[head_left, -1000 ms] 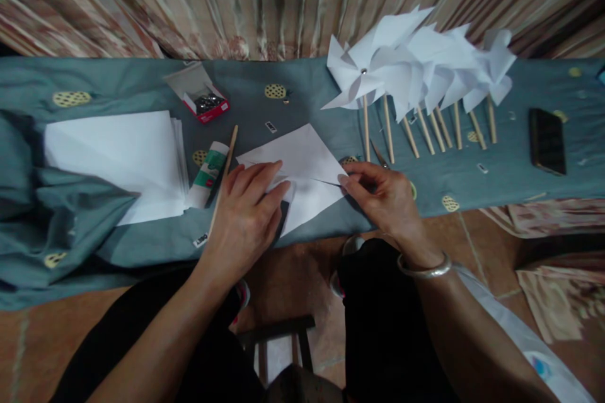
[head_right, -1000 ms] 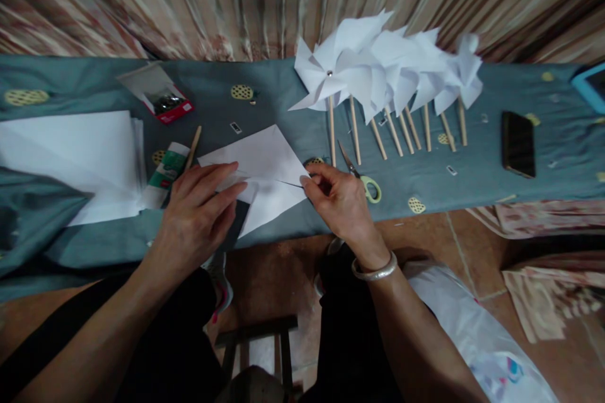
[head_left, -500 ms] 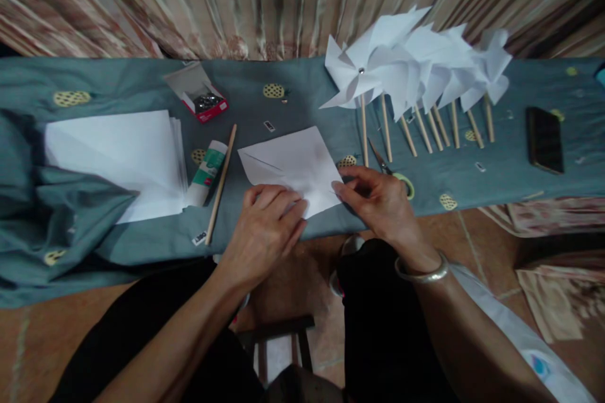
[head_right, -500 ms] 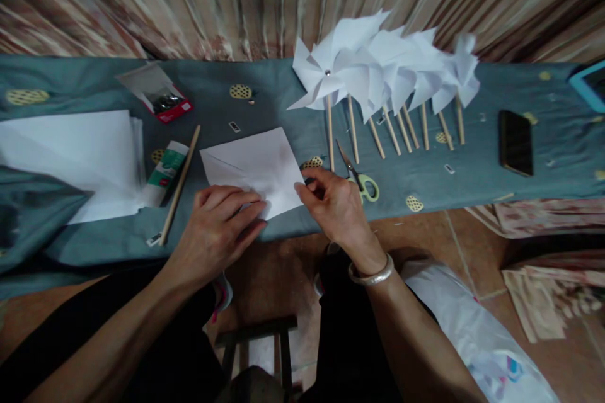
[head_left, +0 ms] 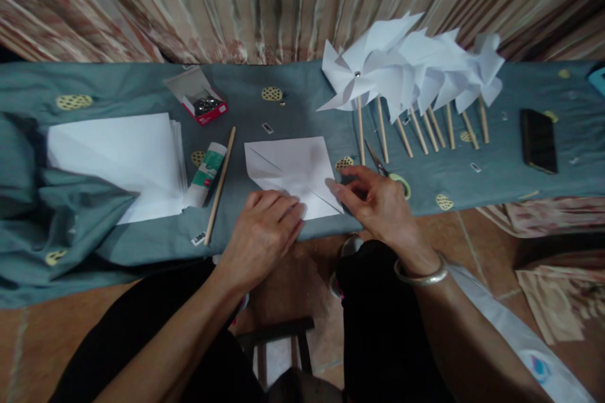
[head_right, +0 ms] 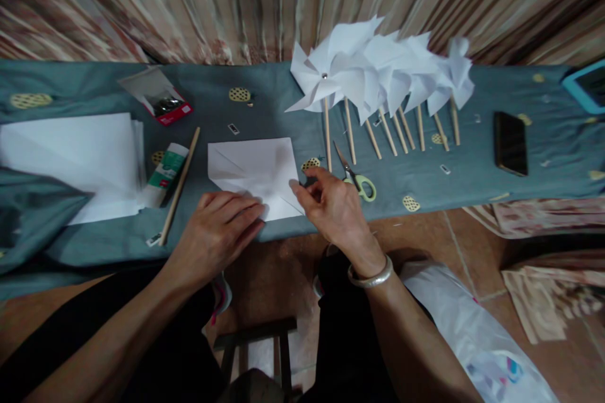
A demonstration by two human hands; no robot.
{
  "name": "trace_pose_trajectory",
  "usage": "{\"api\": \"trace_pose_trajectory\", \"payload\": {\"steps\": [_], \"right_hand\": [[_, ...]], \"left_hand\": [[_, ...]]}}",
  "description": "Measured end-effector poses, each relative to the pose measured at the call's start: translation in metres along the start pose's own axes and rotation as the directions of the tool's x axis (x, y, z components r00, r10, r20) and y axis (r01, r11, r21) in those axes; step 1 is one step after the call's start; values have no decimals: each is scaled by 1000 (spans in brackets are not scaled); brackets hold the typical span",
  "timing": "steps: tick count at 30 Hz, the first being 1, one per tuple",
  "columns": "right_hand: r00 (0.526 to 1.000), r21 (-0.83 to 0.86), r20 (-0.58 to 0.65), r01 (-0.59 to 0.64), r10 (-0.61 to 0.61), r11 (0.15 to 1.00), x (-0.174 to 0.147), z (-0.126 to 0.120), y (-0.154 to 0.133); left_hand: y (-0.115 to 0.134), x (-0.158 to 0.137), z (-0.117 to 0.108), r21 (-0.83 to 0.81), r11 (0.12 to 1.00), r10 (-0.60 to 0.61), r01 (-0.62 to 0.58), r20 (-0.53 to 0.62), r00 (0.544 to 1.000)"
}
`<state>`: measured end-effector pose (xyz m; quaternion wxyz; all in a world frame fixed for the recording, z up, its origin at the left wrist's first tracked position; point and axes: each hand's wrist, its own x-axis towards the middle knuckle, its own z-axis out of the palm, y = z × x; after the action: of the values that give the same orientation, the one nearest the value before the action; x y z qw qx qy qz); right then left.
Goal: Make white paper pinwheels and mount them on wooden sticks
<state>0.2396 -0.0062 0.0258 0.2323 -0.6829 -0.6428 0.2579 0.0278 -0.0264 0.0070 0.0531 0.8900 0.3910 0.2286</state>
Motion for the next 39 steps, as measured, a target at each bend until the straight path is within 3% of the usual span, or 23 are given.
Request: {"api": "trace_pose_trajectory", "payload": {"steps": [11, 22, 32, 39], "right_hand": [[998, 233, -38, -38, 48, 972, 24, 16, 13], [997, 219, -4, -72, 75, 973, 13, 10, 14], [999, 53, -23, -29, 30, 998, 8, 5, 11], [993, -130, -60, 94, -102, 987, 2, 4, 8]], "left_hand": [[0, 0, 0, -15, 1000, 10, -10, 9, 1000], [-1, -2, -1, 2, 1000, 15, -15, -9, 1000], [-2, -2, -1, 39, 999, 28, -27, -18, 999], [-4, -3, 0, 37, 999, 1, 0, -25, 1000]]}}
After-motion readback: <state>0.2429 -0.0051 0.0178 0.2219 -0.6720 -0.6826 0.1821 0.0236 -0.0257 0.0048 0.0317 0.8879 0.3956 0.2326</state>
